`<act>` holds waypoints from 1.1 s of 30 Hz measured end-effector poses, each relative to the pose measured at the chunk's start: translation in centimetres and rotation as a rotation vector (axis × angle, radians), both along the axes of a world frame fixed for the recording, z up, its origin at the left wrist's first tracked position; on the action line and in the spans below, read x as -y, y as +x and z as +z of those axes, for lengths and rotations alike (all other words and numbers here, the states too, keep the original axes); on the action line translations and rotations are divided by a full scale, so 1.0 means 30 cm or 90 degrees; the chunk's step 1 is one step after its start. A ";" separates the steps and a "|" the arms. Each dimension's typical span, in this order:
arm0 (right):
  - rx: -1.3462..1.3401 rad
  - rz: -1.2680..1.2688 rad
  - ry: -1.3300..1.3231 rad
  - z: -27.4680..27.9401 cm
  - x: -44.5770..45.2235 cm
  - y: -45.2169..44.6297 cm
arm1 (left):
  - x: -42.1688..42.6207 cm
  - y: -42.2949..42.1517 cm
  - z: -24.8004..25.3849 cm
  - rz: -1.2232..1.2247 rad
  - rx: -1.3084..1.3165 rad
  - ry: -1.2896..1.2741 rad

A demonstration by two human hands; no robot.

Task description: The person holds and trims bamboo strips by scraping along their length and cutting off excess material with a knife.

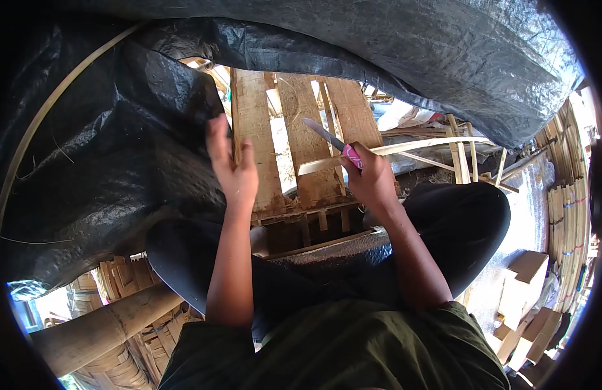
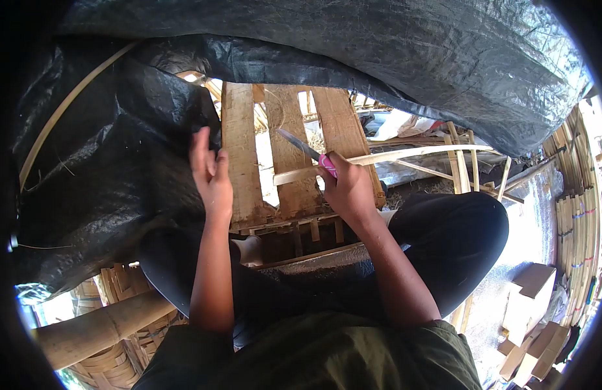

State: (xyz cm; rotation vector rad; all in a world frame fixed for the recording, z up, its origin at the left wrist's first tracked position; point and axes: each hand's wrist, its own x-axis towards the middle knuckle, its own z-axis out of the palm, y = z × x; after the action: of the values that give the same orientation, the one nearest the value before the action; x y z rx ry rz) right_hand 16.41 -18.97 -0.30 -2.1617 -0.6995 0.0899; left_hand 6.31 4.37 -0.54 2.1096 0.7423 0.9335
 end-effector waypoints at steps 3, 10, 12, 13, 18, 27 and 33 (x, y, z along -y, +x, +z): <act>-0.010 -0.011 0.020 0.006 -0.018 -0.016 | 0.057 0.017 0.010 -0.338 0.091 -0.274; 0.023 0.016 0.038 -0.034 -0.036 -0.024 | 0.117 -0.008 0.084 -0.388 -0.151 -0.059; 0.029 -0.002 -0.004 -0.013 -0.018 0.000 | 0.101 -0.016 0.110 -0.375 -0.172 -0.074; 0.032 -0.018 -0.047 -0.004 -0.004 0.017 | 0.090 -0.021 0.120 -0.358 -0.195 -0.092; 0.065 -0.033 -0.162 -0.022 0.093 0.111 | -0.004 -0.070 0.150 -0.288 -0.117 -0.047; 0.102 0.118 0.062 -0.037 -0.029 0.046 | 0.045 -0.160 0.309 -0.266 -0.480 0.181; 0.159 0.113 -0.020 0.093 -0.052 0.055 | -0.014 -0.132 0.395 -0.334 -0.525 0.064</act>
State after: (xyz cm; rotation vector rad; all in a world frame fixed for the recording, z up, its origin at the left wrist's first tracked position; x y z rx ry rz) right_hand 18.07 -17.39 2.49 -2.1573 -1.0397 -0.0784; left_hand 2.34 4.79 11.32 2.5918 0.4620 -0.2167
